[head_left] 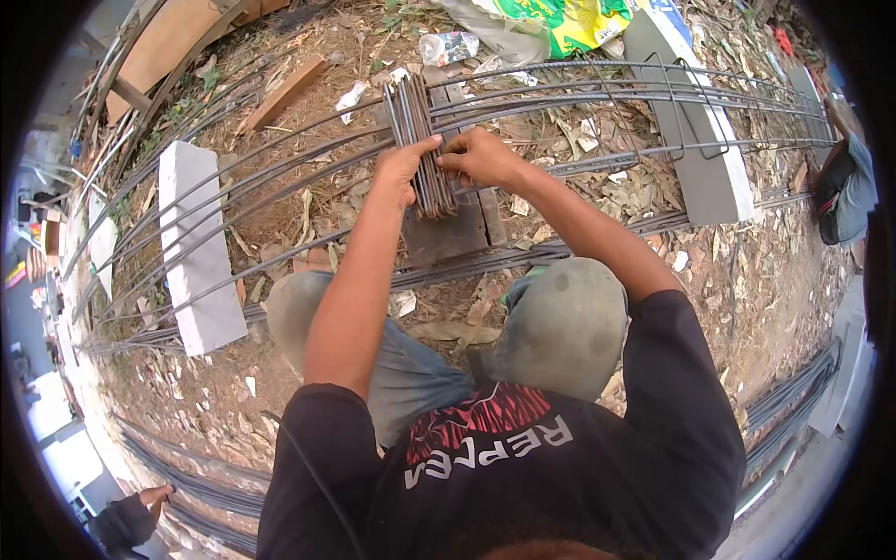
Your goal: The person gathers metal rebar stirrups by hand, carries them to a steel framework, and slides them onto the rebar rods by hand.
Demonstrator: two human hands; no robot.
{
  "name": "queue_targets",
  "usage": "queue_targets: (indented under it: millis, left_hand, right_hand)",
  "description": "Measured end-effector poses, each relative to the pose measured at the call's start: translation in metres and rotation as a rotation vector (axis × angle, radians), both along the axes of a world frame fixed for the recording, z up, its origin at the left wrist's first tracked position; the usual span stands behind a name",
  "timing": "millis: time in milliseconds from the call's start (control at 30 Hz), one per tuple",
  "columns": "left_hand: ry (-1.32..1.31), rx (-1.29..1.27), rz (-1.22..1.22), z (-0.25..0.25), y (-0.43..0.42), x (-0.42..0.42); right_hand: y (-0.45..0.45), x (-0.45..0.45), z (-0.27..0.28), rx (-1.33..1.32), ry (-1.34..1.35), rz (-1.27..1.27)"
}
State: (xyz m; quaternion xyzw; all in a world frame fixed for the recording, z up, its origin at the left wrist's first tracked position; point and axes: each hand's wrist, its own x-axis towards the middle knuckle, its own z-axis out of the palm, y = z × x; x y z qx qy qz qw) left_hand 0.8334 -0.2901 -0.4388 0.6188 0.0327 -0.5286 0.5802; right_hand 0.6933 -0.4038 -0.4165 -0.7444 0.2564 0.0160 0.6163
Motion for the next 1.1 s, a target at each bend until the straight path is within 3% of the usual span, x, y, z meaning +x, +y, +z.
queue_targets:
  millis: [133,267,433,600,833,967,1100]
  left_hand:
    - [-0.106,0.079,0.046,0.030,0.009,0.006]
    - [0.006,0.057,0.012,0.020,0.008,0.017]
    - [-0.167,0.070,0.004,0.034,0.010,0.001]
    - [-0.133,0.079,0.019,0.034,0.009,0.004]
    - [-0.031,0.120,-0.057,0.027,0.012,0.019]
    - [-0.064,0.104,-0.056,0.021,0.013,0.017]
    - [-0.053,0.089,-0.062,0.026,0.009,0.012]
  right_hand:
    - [-0.002,-0.002,0.023,0.009,-0.011,-0.004]
    - [-0.011,0.002,0.012,-0.047,0.014,-0.075]
    - [0.001,0.012,0.007,0.036,0.044,-0.072]
    - [-0.001,0.011,0.010,0.059,0.025,-0.085]
    - [-0.039,-0.038,-0.009,0.143,-0.022,-0.365]
    - [-0.050,-0.036,0.003,-0.534,0.186,-0.220]
    - [-0.083,-0.062,0.016,-0.630,0.294,-0.167]
